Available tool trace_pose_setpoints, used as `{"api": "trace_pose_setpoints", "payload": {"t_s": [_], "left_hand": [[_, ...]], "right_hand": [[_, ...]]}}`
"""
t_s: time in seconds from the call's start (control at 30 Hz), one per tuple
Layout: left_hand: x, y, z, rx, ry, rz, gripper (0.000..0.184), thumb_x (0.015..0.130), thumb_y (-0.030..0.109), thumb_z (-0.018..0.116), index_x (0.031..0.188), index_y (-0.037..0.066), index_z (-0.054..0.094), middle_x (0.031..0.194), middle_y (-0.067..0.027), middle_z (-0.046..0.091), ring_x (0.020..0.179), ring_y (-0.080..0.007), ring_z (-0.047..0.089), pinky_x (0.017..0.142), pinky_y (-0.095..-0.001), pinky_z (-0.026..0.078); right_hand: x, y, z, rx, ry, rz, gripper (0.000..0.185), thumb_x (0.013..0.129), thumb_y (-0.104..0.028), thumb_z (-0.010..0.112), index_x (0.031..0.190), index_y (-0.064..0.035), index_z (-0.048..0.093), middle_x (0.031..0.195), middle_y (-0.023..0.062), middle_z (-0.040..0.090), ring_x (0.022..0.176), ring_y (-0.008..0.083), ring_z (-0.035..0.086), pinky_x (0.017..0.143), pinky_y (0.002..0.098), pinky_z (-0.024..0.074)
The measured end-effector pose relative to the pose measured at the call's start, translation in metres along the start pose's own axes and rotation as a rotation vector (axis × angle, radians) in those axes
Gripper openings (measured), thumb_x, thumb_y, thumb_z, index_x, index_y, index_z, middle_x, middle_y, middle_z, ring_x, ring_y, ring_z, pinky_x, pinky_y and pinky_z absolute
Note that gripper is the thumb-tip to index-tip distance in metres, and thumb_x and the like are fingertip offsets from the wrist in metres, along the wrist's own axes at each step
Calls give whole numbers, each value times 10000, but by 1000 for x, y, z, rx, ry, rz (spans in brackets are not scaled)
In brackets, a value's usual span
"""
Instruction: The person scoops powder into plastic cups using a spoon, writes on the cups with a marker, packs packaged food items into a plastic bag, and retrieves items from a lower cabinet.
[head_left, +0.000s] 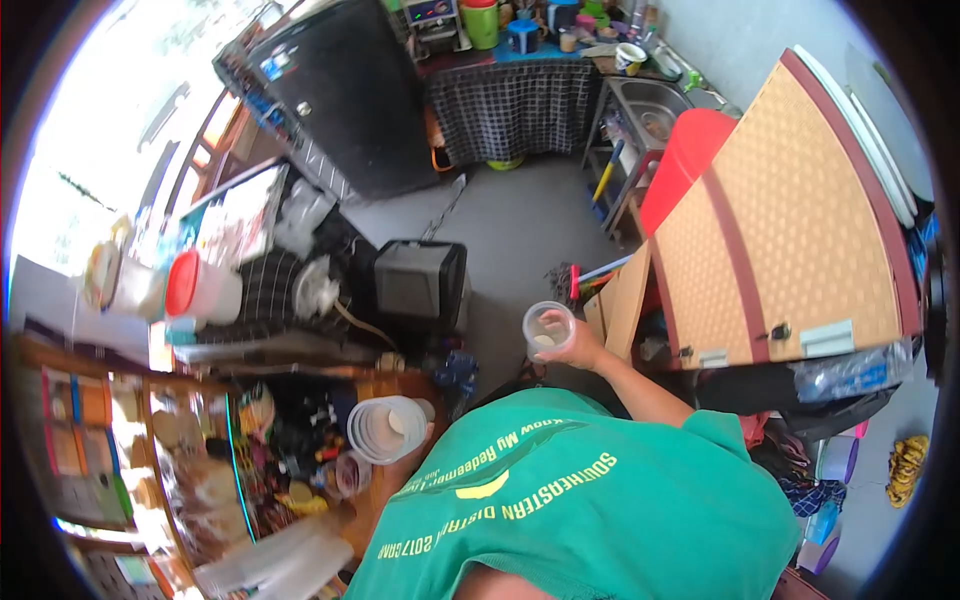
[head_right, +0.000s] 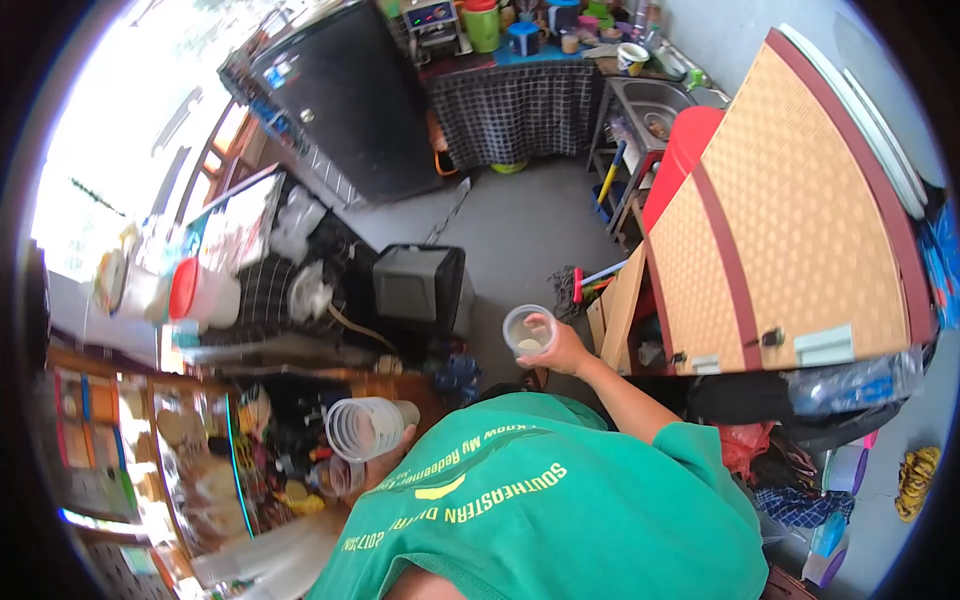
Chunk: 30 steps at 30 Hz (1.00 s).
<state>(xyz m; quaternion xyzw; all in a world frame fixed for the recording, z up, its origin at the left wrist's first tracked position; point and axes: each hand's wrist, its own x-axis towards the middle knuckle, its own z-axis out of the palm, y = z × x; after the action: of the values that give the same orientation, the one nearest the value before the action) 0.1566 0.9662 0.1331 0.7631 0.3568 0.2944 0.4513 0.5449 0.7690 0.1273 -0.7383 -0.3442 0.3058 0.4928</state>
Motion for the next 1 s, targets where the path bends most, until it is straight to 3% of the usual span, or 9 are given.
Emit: {"api": "trace_pose_setpoints", "payload": {"t_s": [0.17,0.23,0.37,0.43,0.63,0.8,0.87,0.93,1.0], "left_hand": [[147,56,93,-16,-193,115,791,733,158,887,1369,2,443,1224,-135,559,1130,-279,558,977,-436,458],[190,53,134,-42,-183,306,850,696,184,914,1373,-1,434,1198,-146,569,1121,-284,563,973,-423,459],[276,106,180,-11,-390,355,748,692,194,912,1309,32,520,1171,-124,598,1090,-268,585,936,-424,479],[319,120,206,51,-530,336,713,672,264,914,1268,50,586,1224,-129,624,1152,-290,596,996,-441,469],[450,128,300,-70,-644,312,689,652,263,906,1242,55,618,1223,-126,643,1154,-302,609,1021,-427,470],[592,131,379,-176,-696,367,683,645,263,903,1232,47,629,1199,-132,667,1133,-306,630,1002,-407,488],[653,138,401,22,-813,377,792,650,317,921,1294,28,563,1273,-169,602,1200,-345,567,1037,-445,438],[711,147,420,65,-861,334,776,661,318,917,1294,33,570,1284,-168,602,1206,-346,564,1045,-443,437],[762,151,438,-64,-884,456,764,671,302,915,1298,36,570,1288,-164,601,1213,-338,561,1056,-440,432]], "right_hand": [[25,105,-82,108,252,52,806,604,-262,959,1265,-56,546,1180,68,622,1129,196,605,988,348,477],[21,133,-97,157,405,221,793,600,-209,962,1257,-44,550,1205,62,611,1135,197,594,990,349,480],[10,146,-104,83,481,306,805,593,-222,963,1262,-36,554,1202,93,631,1127,223,614,967,364,501],[8,137,-105,-81,531,442,798,612,-235,951,1273,-32,552,1197,133,648,1118,252,636,946,373,516],[47,129,-102,53,798,458,786,624,-196,915,1298,-3,559,1268,171,636,1211,287,613,1006,408,486],[136,162,-108,38,996,513,794,647,-156,890,1334,-2,521,1283,140,597,1228,286,581,1022,391,467],[185,154,-123,73,1053,520,799,653,-145,885,1345,-7,509,1284,127,583,1228,286,572,1024,386,462],[243,152,-154,241,1023,650,795,660,-134,884,1347,-20,501,1268,103,574,1207,284,572,1014,383,464],[321,80,-195,320,1041,576,793,660,-138,891,1342,-22,504,1271,104,580,1204,269,574,1018,377,462]]}}
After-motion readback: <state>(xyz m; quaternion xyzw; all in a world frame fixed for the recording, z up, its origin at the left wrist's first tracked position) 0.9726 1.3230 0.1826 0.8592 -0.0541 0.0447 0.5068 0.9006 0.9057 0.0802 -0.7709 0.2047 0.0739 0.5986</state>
